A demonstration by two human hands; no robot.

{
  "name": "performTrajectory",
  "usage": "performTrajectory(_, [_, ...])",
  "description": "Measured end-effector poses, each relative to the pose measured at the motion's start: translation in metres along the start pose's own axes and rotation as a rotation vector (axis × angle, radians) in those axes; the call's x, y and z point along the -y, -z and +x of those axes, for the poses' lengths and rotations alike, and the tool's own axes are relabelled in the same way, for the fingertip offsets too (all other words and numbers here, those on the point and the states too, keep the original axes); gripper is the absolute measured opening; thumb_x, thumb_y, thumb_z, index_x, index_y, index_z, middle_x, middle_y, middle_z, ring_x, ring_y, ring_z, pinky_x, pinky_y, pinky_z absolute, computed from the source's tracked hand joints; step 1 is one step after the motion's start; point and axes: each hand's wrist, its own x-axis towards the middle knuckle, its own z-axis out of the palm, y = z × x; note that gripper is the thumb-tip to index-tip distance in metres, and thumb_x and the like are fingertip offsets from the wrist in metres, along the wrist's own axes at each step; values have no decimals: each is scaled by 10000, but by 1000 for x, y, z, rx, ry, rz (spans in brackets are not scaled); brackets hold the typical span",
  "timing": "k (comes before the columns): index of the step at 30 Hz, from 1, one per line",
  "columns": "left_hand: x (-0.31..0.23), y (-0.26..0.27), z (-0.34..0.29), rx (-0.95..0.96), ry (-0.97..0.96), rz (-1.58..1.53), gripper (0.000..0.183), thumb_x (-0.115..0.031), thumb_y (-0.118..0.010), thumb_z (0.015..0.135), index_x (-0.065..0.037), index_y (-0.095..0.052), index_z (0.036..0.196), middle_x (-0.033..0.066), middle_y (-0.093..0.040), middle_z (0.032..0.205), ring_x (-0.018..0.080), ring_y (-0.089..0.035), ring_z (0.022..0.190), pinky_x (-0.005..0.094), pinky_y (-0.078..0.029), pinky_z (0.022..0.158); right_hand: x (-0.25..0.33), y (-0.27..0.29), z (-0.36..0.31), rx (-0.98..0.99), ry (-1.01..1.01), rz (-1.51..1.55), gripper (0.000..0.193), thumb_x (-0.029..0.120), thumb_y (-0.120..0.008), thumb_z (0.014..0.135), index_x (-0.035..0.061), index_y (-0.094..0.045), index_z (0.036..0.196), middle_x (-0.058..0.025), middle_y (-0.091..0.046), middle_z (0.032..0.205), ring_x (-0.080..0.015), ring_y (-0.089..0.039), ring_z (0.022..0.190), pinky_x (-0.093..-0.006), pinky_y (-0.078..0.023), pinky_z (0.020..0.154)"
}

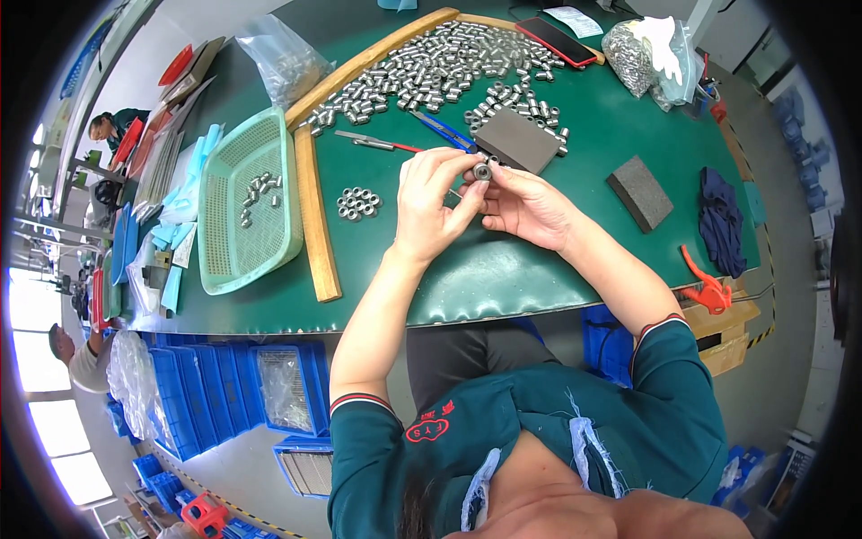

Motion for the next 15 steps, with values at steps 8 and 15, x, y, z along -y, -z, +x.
performTrajectory(8, [-1, -4, -1, -15, 113, -141, 265, -114, -694, 749, -84, -648, 1008, 64, -645, 966, 237, -599, 925, 354, -414, 816, -1, 3, 1, 32, 1, -22, 327, 359, -523, 948, 96, -568, 1138, -5, -606, 1013, -110, -584, 894, -269, -508, 711])
performTrajectory(15, [23, 31, 9, -371, 75, 138, 222, -101, -720, 723, -78, -615, 917, 72, -632, 989, 253, -571, 996, 372, -398, 880, 7, -2, -1, -53, 80, -138, 431, 383, -510, 954, 58, -529, 1236, 14, -604, 916, -58, -584, 787, -220, -505, 675])
